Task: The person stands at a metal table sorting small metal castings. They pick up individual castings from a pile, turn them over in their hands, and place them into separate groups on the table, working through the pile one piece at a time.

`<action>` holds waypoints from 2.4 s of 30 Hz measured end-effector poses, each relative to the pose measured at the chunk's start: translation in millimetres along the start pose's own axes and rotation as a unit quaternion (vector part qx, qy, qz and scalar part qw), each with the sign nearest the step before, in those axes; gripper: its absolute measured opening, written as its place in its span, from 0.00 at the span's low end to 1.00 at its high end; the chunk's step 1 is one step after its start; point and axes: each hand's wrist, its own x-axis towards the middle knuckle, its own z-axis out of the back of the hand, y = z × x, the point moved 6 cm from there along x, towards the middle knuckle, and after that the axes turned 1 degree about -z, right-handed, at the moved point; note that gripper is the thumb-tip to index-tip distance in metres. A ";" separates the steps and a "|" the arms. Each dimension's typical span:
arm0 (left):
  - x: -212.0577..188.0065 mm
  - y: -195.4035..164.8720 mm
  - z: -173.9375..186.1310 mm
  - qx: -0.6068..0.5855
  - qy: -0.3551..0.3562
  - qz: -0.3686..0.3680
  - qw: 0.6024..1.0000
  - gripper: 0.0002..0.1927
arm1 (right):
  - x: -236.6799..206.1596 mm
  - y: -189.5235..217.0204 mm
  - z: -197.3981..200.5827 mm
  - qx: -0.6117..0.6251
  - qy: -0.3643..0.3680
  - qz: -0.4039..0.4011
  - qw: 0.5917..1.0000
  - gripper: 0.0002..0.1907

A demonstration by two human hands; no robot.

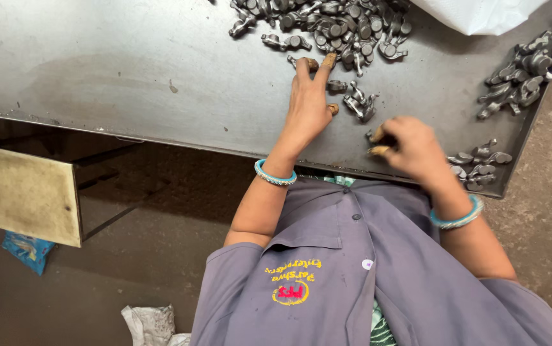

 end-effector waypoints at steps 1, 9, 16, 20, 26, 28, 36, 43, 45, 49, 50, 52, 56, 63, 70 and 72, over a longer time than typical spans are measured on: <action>0.9 0.6 -0.1 0.001 -0.001 -0.003 1.000 0.48 | 0.4 -3.4 25.2 0.058 -0.017 -0.005 0.998 0.16; 4.1 2.1 -1.1 0.014 -0.009 -0.027 1.000 0.42 | 29.9 24.6 88.7 0.155 -0.269 -0.040 0.950 0.22; 1.0 5.1 -3.1 0.025 -0.013 -0.028 0.999 0.39 | 32.1 54.7 16.7 -0.014 -0.205 -0.033 0.978 0.24; -3.7 3.4 -2.4 0.018 -0.022 -0.041 0.999 0.40 | 25.1 -1.6 9.9 0.180 -0.155 -0.120 0.964 0.18; -10.2 2.6 -4.3 0.007 -0.012 -0.024 1.000 0.40 | 2.2 -46.5 -2.2 0.701 -0.065 -0.133 0.697 0.19; -11.1 2.0 -5.6 0.003 -0.006 -0.019 1.000 0.40 | -3.7 -52.5 -4.5 0.738 -0.050 -0.143 0.657 0.20; -21.5 -2.7 -3.0 -0.001 -0.001 -0.015 1.000 0.40 | 4.3 -43.7 -3.4 0.604 0.090 -0.139 0.779 0.18; -29.5 -3.9 -6.2 -0.008 -0.001 -0.006 1.000 0.40 | 51.1 -3.4 64.8 0.680 -0.090 -0.023 0.727 0.21; -28.8 -3.0 -6.4 -0.011 -0.007 -0.008 1.000 0.39 | 62.7 22.3 61.0 0.453 -0.073 0.005 0.889 0.23; -27.6 -0.2 -8.1 -0.007 -0.006 -0.007 1.000 0.37 | 52.9 59.9 33.1 0.025 -0.137 0.048 0.989 0.26; -27.6 0.6 -8.3 -0.012 -0.004 -0.006 1.000 0.37 | 50.3 61.4 29.4 0.006 -0.163 0.062 0.985 0.25; -28.7 1.6 -8.1 -0.016 -0.006 -0.001 1.000 0.37 | 47.8 51.3 18.6 0.004 -0.162 0.043 0.986 0.20; -29.4 0.6 -8.8 -0.043 -0.010 0.009 0.999 0.36 | 36.2 5.1 2.9 0.142 -0.157 -0.064 0.975 0.16; -35.1 -1.9 -10.4 -0.072 -0.023 0.026 0.997 0.34 | 9.8 -48.2 -14.6 0.728 -0.052 -0.113 0.674 0.27; -36.8 0.9 -7.1 -0.085 -0.019 0.028 0.996 0.36 | 1.2 -44.6 -14.4 0.764 0.011 -0.145 0.628 0.28; -40.2 1.1 -3.8 -0.096 -0.024 0.019 0.995 0.37 | 4.2 -40.6 -12.7 0.711 0.053 -0.139 0.687 0.26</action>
